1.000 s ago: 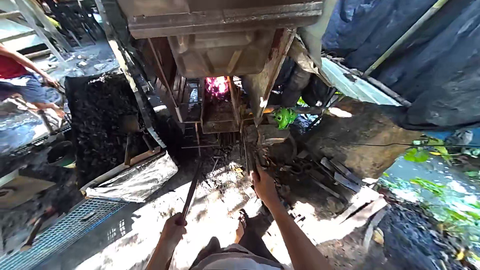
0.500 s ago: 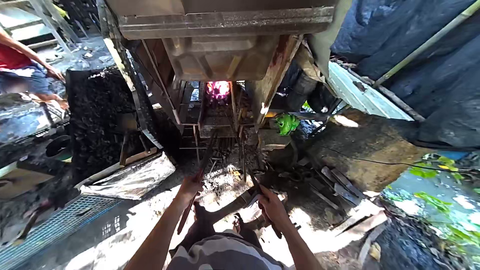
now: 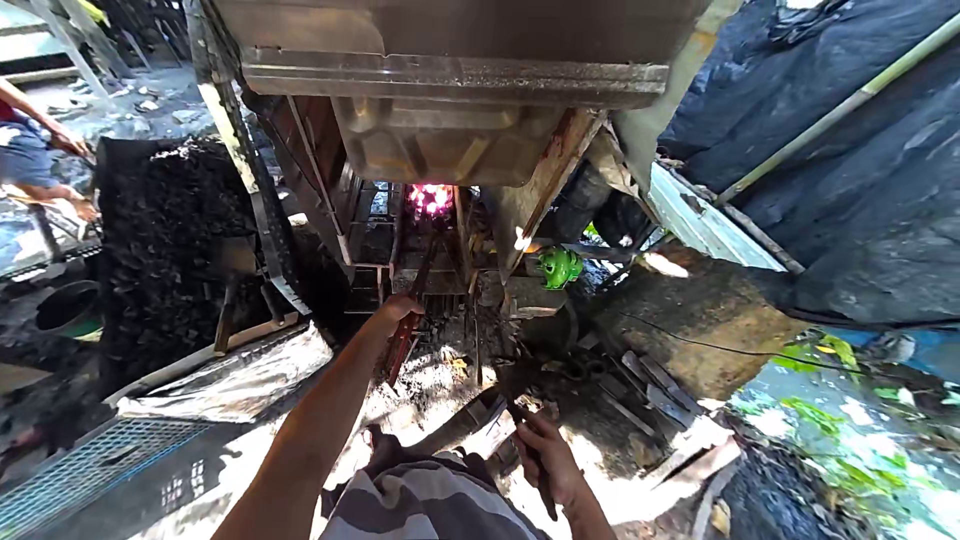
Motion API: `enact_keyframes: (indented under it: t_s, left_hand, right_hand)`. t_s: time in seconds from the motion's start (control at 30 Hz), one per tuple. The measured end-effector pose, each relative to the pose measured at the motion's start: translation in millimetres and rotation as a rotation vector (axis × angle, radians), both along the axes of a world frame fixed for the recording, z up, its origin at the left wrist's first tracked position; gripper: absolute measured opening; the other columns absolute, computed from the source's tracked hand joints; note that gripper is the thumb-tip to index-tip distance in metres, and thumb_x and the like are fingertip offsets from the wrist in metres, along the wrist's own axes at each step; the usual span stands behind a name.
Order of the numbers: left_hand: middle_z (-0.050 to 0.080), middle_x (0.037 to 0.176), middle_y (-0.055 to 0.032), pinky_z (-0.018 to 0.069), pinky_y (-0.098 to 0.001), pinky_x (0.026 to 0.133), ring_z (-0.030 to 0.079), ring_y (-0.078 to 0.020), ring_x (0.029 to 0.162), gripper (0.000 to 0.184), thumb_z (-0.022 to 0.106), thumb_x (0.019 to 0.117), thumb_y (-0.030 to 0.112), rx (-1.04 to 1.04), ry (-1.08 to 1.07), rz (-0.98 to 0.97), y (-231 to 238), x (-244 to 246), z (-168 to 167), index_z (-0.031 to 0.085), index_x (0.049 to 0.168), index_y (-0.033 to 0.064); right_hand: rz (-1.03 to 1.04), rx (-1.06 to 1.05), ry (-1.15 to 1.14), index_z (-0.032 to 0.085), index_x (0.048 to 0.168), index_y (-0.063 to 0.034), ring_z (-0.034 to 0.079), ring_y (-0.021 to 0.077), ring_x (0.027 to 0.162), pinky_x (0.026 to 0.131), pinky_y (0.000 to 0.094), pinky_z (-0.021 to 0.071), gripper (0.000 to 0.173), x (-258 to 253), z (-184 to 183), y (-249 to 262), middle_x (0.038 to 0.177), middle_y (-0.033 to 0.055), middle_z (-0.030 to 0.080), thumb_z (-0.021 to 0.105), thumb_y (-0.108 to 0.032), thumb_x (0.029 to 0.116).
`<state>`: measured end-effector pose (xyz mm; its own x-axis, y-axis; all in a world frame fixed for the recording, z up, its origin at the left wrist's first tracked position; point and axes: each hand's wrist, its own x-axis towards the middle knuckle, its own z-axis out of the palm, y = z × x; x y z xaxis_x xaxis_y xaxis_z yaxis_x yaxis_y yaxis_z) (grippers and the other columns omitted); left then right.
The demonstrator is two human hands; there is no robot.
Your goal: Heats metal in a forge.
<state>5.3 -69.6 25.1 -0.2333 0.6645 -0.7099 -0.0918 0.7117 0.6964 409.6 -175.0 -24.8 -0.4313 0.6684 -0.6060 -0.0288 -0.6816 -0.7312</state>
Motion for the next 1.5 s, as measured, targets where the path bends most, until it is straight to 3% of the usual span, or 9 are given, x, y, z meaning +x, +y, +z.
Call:
enact_keyframes:
  t_s: [0.13,0.4,0.47,0.7,0.97,1.1,1.17,1.27,1.5]
  left_hand:
    - [0.065,0.084,-0.0134,0.0523,-0.0376,0.048,0.061,-0.0231,0.058,0.045,0.068,0.0926,0.018,-0.019,-0.03,0.021,23,1,-4,0.052,0.135,0.0111]
    - [0.064,0.093,-0.0156,0.0578,-0.0425,0.061,0.065,-0.0269,0.071,0.049,0.064,0.0941,0.009,0.016,-0.116,0.137,53,16,-11,0.048,0.14,0.0101]
    - [0.064,0.08,-0.0131,0.057,-0.0371,0.054,0.065,-0.0236,0.061,0.04,0.06,0.0956,0.006,0.093,-0.166,0.18,57,27,-17,0.048,0.133,0.0058]
    - [0.068,0.087,-0.0185,0.0604,-0.0406,0.058,0.069,-0.0278,0.067,0.039,0.057,0.1,0.004,0.242,-0.353,0.263,36,65,-42,0.044,0.137,0.0029]
    - [0.067,0.083,-0.0155,0.059,-0.0376,0.054,0.069,-0.0247,0.064,0.04,0.058,0.0979,0.002,0.127,-0.234,0.214,51,69,-24,0.045,0.136,0.0028]
    - [0.068,0.091,-0.0194,0.0609,-0.0424,0.058,0.071,-0.029,0.069,0.048,0.06,0.0945,0.0,0.133,-0.261,0.228,58,74,-25,0.044,0.139,0.0037]
    - [0.068,0.099,-0.0211,0.0611,-0.0454,0.063,0.071,-0.0309,0.076,0.056,0.062,0.0906,-0.003,0.134,-0.269,0.2,52,72,-27,0.043,0.143,0.0045]
    - [0.065,0.097,-0.017,0.0557,-0.039,0.059,0.065,-0.0244,0.07,0.063,0.065,0.0855,-0.003,0.146,-0.198,0.144,25,57,-25,0.046,0.145,0.0081]
    - [0.064,0.114,-0.0177,0.0572,-0.042,0.076,0.065,-0.0251,0.088,0.059,0.072,0.0825,-0.004,0.137,-0.009,0.003,-44,13,-21,0.056,0.138,0.006]
  right_hand:
    - [-0.007,-0.02,0.025,0.044,0.151,-0.0126,0.044,0.0114,0.04,0.035,0.0287,0.0414,0.05,1,0,1,0.065,0.0048,0.052,0.052,-0.02,0.1017]
    - [-0.01,-0.045,0.056,0.044,0.15,-0.0122,0.045,0.011,0.04,0.035,0.0277,0.0428,0.05,2,8,1,0.065,0.0047,0.053,0.051,-0.02,0.1013]
    - [-0.014,0.01,0.022,0.045,0.148,-0.0104,0.046,0.0115,0.04,0.035,0.0284,0.0429,0.048,-5,22,-2,0.064,0.0048,0.053,0.051,-0.019,0.1013]
    - [-0.028,0.112,-0.044,0.045,0.15,-0.0073,0.047,0.0127,0.04,0.036,0.0303,0.045,0.046,-49,60,18,0.065,0.0062,0.054,0.048,-0.017,0.1049]
    - [0.268,0.486,-0.641,0.045,0.155,-0.0131,0.057,0.0202,0.049,0.046,0.0398,0.053,0.049,-80,81,35,0.075,0.0092,0.063,0.051,-0.022,0.1068]
    - [0.39,0.657,-0.97,0.042,0.158,-0.011,0.073,0.0353,0.083,0.082,0.055,0.0578,0.053,-86,107,21,0.098,0.0207,0.074,0.053,-0.022,0.1066]
    - [0.451,0.682,-1.082,0.039,0.159,-0.0104,0.073,0.0395,0.092,0.088,0.058,0.056,0.055,-81,119,12,0.102,0.022,0.074,0.051,-0.022,0.107]
    - [0.539,0.705,-1.22,0.036,0.161,-0.0124,0.072,0.0421,0.097,0.087,0.0591,0.0565,0.056,-68,137,3,0.109,0.0225,0.073,0.048,-0.021,0.1076]
    - [0.691,0.853,-1.512,0.034,0.163,-0.0232,0.073,0.0393,0.08,0.07,0.0557,0.0594,0.063,-60,154,-2,0.105,0.0203,0.072,0.049,-0.012,0.1022]
